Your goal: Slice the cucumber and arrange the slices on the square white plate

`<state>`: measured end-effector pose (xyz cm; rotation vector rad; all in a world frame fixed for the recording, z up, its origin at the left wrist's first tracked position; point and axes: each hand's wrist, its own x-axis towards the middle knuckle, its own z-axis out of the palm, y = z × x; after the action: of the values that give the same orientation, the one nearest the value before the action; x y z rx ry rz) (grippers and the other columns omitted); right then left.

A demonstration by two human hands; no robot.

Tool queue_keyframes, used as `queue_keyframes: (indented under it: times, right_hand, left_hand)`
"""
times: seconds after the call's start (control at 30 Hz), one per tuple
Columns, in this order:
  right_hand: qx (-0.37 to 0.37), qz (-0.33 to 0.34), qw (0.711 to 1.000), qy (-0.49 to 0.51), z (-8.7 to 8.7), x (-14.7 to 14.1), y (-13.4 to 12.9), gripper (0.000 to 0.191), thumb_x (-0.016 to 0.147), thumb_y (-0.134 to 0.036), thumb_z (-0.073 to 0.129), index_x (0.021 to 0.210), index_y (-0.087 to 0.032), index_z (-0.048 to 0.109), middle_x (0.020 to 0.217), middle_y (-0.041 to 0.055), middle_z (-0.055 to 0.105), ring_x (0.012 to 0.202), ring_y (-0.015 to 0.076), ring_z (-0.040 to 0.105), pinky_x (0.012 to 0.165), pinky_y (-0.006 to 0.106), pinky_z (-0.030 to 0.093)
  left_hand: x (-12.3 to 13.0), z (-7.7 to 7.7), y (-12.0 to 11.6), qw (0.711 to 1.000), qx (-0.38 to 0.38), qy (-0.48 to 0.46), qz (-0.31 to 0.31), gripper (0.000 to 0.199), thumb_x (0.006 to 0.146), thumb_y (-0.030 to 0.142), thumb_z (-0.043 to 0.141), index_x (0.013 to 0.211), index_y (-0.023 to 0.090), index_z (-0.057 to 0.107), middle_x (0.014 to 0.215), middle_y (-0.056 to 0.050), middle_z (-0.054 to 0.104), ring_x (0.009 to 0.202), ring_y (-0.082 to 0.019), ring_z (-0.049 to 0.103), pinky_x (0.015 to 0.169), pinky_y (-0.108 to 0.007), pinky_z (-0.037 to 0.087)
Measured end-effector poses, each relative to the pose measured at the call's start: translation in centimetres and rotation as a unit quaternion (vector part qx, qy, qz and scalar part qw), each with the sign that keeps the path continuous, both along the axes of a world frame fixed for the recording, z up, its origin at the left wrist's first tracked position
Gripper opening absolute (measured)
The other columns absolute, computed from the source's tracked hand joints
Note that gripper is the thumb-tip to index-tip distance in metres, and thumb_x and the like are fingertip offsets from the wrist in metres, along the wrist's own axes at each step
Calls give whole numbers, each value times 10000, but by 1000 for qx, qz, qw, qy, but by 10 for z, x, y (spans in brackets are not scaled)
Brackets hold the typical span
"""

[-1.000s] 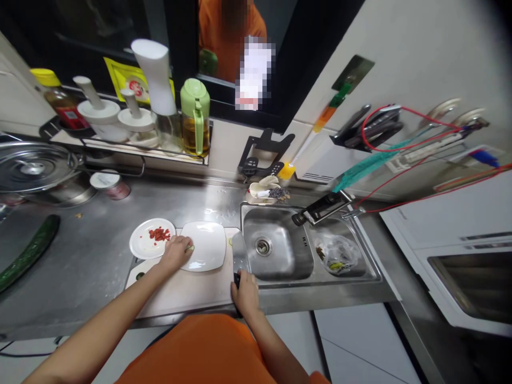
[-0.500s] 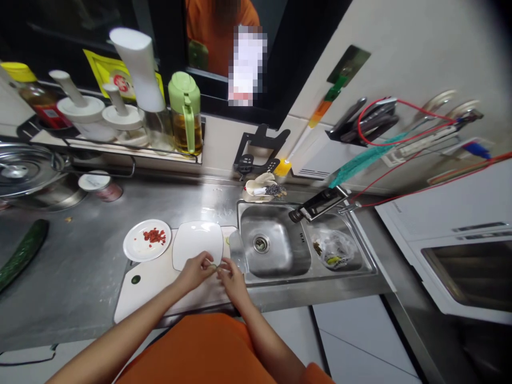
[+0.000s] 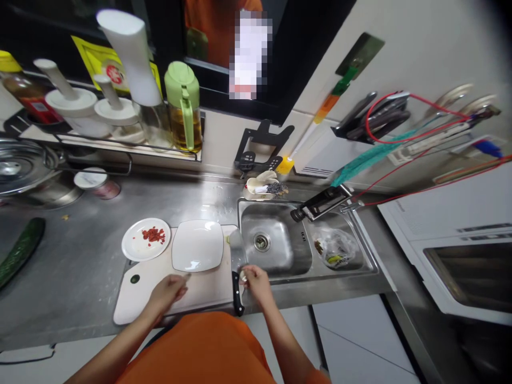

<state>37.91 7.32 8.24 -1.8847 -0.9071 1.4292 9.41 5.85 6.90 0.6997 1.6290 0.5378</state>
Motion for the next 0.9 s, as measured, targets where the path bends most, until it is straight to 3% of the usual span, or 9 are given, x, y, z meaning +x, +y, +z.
queue_keyframes:
  times: [0.07, 0.13, 0.17, 0.23, 0.33, 0.53, 0.73, 0.9]
  right_hand:
    - [51, -3, 987, -155, 2, 26, 9, 335, 795, -407, 478, 915, -150, 655, 845, 97, 675, 763, 228, 643, 643, 310, 488]
    - [92, 21, 940, -329, 3, 47, 18, 310, 776, -263, 494, 1009, -149, 663, 1089, 144, 643, 1019, 262, 588, 840, 351, 455]
    - [94, 37, 917, -387, 3, 54, 22, 343, 770, -222, 498, 1062, -140, 657, 1175, 164, 604, 1085, 272, 556, 894, 363, 427]
    - [88, 89, 893, -433, 3, 58, 27, 353, 783, -187, 485, 1080, -107, 657, 1167, 182, 607, 1086, 269, 555, 931, 355, 402]
    - [97, 166, 885, -424, 0, 47, 24, 313, 838, -191, 426, 999, -111, 683, 1005, 138, 672, 967, 229, 602, 899, 310, 411]
    - [128, 206, 883, -402, -2, 11, 3, 288, 872, -216, 413, 899, -153, 692, 871, 88, 678, 834, 181, 608, 802, 255, 415]
    - [128, 214, 890, -381, 1, -9, -4, 242, 871, -270, 465, 967, -147, 650, 903, 94, 659, 852, 191, 587, 803, 263, 407]
    - [112, 225, 895, -369, 2, -18, -8, 234, 840, -251, 513, 1026, -146, 610, 930, 98, 644, 897, 213, 583, 804, 272, 412]
  left_hand:
    - [-7, -7, 1, 992, -22, -88, 87, 425, 647, 542, 693, 767, 165, 537, 702, -38, 667, 713, -171, 667, 703, -291, 528]
    - [-6, -9, 8, 980, -23, -136, 142, 392, 651, 482, 727, 754, 162, 525, 742, -65, 685, 753, -175, 681, 758, -303, 542]
    - [-3, -9, 12, 976, -21, -147, 160, 364, 671, 452, 724, 737, 162, 515, 739, -74, 688, 757, -178, 685, 771, -309, 546]
    - [3, -8, 20, 969, -19, -154, 194, 291, 722, 379, 699, 726, 162, 505, 716, -76, 687, 742, -177, 689, 781, -314, 553]
    - [10, -9, 26, 962, 2, -145, 233, 149, 786, 258, 628, 773, 158, 518, 682, -52, 674, 699, -158, 688, 787, -310, 559]
    - [10, -12, 40, 962, 22, -110, 249, 116, 808, 199, 577, 747, 160, 486, 588, -41, 641, 624, -151, 674, 718, -295, 579]
    - [16, -11, 98, 946, 49, -109, 300, 58, 784, 110, 565, 779, 116, 508, 612, -73, 653, 604, -163, 676, 693, -322, 594]
    - [20, -15, 142, 947, 58, -77, 306, 51, 767, 102, 568, 804, 105, 532, 581, -54, 642, 571, -150, 667, 654, -285, 589]
